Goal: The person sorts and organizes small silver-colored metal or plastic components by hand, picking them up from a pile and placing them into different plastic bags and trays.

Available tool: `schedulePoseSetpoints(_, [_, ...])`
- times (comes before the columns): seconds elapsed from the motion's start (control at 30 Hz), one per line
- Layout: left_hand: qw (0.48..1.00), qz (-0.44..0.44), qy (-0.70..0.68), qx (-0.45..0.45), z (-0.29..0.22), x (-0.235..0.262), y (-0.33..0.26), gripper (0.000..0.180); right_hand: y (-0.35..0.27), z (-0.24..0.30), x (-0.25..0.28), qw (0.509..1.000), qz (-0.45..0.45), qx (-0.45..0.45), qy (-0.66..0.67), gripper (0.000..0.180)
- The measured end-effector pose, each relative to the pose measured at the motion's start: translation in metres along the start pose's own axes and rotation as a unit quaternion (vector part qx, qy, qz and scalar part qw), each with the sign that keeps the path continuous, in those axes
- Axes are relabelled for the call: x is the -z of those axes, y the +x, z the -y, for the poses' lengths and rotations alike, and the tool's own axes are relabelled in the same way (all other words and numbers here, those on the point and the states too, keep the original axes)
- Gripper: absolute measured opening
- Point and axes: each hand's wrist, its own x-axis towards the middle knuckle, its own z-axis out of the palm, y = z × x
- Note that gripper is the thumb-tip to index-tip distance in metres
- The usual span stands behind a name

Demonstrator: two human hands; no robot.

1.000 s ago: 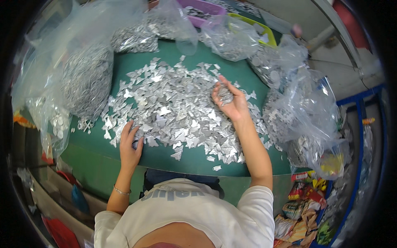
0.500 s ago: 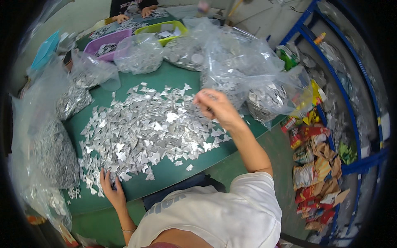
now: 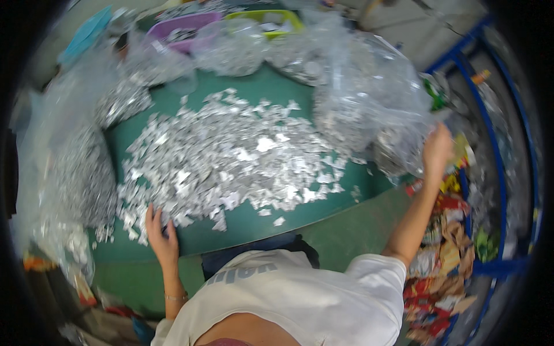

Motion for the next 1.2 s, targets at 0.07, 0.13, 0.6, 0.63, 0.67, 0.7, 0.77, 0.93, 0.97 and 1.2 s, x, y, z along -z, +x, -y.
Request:
schedulePoseSetpoints(0.07, [1.000,0.008,0.000,0.005,-0.001,-0.001,0.003,0.034,-0.009,0.065,0.056,0.971,-0.194,0.122,0.070,0.029])
schedulePoseSetpoints(0.13, [1.000,0.010,0.013,0.006,0.001,0.000,0.003,0.034,-0.028,0.142,0.082,0.942,-0.227,0.184,0.165,0.028])
schedulePoseSetpoints(0.6, [1.000,-0.020,-0.017,0.011,0.004,0.002,0.000,0.037,-0.112,0.450,-0.056,0.720,0.261,0.470,0.439,0.053])
schedulePoseSetpoints(0.63, [1.000,-0.022,-0.018,0.010,0.004,0.002,0.000,0.036,-0.114,0.453,-0.060,0.722,0.279,0.482,0.411,0.057])
schedulePoseSetpoints(0.67, [1.000,-0.022,-0.017,0.008,0.004,0.002,0.001,0.037,-0.114,0.456,-0.064,0.724,0.296,0.492,0.382,0.062])
schedulePoseSetpoints(0.7, [1.000,-0.024,-0.015,0.011,0.004,0.003,0.000,0.037,-0.119,0.456,-0.063,0.692,0.315,0.497,0.418,0.068])
schedulePoseSetpoints(0.77, [0.999,-0.023,-0.014,0.016,0.004,0.003,-0.001,0.037,-0.123,0.446,-0.046,0.662,0.332,0.525,0.419,0.066])
schedulePoseSetpoints(0.93, [0.999,-0.019,-0.022,0.026,0.001,0.004,0.002,0.036,-0.128,0.420,-0.011,0.607,0.329,0.554,0.466,0.051])
schedulePoseSetpoints(0.97, [0.999,-0.022,-0.025,0.029,0.001,0.004,0.002,0.036,-0.128,0.415,-0.007,0.598,0.319,0.565,0.471,0.040])
schedulePoseSetpoints(1.2, [0.999,-0.018,-0.023,0.032,0.001,0.007,0.001,0.035,-0.119,0.402,0.008,0.525,0.445,0.448,0.570,0.020])
